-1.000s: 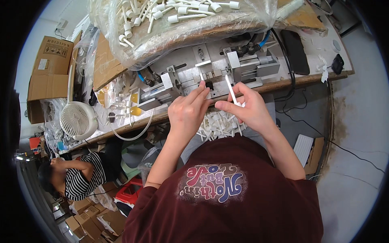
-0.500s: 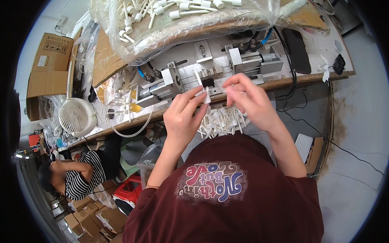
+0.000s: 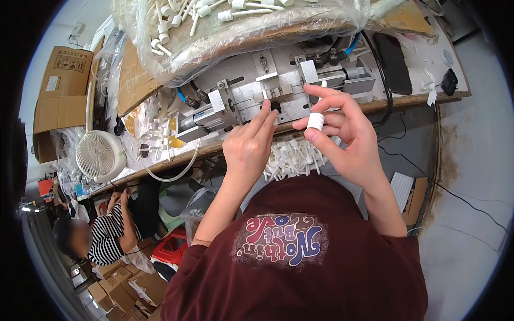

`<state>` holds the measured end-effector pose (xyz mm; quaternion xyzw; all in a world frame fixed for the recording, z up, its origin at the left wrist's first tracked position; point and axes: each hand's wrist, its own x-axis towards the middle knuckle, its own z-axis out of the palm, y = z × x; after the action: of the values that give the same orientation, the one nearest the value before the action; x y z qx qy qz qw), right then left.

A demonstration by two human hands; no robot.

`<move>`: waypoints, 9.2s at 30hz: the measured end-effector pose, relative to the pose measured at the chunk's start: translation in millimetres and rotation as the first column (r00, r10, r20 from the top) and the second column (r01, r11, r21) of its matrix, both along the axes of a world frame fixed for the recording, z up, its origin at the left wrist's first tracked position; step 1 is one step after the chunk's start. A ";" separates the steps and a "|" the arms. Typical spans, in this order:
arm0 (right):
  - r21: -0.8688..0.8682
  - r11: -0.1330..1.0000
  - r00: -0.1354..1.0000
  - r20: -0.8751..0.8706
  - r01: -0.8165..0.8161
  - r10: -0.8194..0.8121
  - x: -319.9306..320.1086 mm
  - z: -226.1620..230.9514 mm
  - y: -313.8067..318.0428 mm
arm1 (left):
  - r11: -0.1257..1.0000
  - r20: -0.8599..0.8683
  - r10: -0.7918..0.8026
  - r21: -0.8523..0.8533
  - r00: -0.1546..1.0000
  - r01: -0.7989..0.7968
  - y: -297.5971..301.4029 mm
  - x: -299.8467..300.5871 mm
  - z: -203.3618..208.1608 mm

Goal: Assembling small white plastic components using a pneumatic assembly machine in a workshop.

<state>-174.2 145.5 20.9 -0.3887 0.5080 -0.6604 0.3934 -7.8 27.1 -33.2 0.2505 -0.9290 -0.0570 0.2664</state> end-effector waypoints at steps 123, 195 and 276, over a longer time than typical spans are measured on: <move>-0.248 0.927 0.852 -0.378 0.282 -0.361 -15.1 -16.5 -37.9 | 0.998 -0.099 -0.009 0.067 0.995 0.016 -1.9 2.0 -5.6; 0.179 0.983 0.931 0.365 -0.036 -0.032 -15.5 -26.1 -19.0 | 0.955 -0.307 -0.012 0.278 0.952 0.102 4.8 5.3 6.7; 0.657 0.729 0.529 -0.694 0.189 0.488 3.9 -288.7 -36.4 | 0.492 0.076 -0.036 0.869 0.996 -0.048 -32.7 26.0 -261.2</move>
<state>-170.3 109.0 -267.8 -0.5326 0.7915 -0.1248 0.2725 18.3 -5.6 -294.4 0.3559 -0.7831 -0.5058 0.0649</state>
